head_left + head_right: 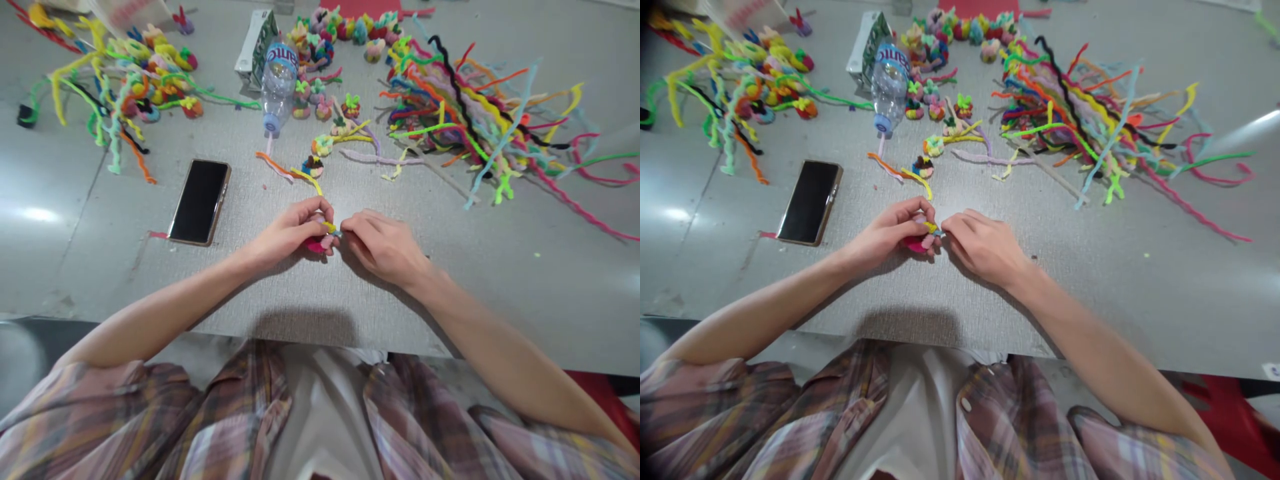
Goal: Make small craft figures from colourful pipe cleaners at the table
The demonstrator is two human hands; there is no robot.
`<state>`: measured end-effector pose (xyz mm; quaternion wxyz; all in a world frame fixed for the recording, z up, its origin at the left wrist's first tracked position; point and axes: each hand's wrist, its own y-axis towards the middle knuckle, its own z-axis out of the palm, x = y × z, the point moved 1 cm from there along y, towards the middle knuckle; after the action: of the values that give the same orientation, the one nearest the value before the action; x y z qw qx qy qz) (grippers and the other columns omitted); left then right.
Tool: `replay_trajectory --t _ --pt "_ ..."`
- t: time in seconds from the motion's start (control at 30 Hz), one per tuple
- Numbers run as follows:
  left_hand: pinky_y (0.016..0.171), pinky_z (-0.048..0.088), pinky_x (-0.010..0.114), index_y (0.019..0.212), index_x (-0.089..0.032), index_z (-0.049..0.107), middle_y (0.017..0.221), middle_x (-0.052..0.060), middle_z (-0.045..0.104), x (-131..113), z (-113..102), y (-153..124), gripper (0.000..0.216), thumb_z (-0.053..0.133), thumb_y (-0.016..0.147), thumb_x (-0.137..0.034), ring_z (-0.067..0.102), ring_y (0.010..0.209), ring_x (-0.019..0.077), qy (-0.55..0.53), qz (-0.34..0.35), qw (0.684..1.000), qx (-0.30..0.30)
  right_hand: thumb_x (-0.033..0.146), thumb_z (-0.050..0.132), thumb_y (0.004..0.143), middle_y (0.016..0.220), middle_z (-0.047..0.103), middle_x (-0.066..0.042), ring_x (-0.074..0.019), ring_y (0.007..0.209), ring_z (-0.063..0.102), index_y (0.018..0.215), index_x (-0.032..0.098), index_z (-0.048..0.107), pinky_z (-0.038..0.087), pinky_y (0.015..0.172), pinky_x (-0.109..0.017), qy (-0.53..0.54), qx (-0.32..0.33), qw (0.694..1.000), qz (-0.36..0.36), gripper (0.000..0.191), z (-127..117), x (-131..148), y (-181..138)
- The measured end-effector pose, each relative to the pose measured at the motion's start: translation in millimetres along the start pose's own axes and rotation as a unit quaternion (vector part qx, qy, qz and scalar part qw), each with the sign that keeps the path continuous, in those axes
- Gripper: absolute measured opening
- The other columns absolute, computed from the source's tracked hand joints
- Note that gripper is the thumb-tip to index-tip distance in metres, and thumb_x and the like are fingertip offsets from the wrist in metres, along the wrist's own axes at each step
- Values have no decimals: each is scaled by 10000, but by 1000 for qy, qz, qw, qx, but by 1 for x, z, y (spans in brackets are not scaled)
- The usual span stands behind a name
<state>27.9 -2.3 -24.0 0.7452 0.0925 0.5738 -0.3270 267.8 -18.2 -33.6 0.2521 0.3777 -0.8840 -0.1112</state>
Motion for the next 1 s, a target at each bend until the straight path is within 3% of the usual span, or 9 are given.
replay_trajectory --t 0.2,0.37,0.77,1.0 --pt "715 695 244 1054 -188 642 878 9 778 1 9 -1 191 805 964 -228 801 747 131 90 35 995 -14 263 490 1208 983 803 -76 -220 885 698 1107 225 715 429 718 -347 16 -23 1000 5 250 -2 4 -3" --pt "658 694 234 945 -186 598 818 8 783 0 13 -4 182 778 965 -195 786 678 121 98 57 993 -41 251 503 1193 938 777 -70 -224 868 680 1060 229 725 407 699 -345 34 -19 999 24 260 -1 10 -2" --pt "536 590 170 873 -189 615 733 -1 778 -11 1 1 186 787 896 -124 758 595 111 124 89 983 -103 189 517 1183 1023 816 -74 -231 900 708 1115 230 705 452 756 -368 2 -40 999 11 204 -17 -6 0" --pt "562 598 220 874 -205 599 743 1 777 -11 -4 2 194 786 915 -178 746 594 122 136 121 974 -133 230 501 1187 1004 814 -77 -239 889 717 1106 237 718 491 770 -383 -2 -30 999 20 231 -25 -17 -1"
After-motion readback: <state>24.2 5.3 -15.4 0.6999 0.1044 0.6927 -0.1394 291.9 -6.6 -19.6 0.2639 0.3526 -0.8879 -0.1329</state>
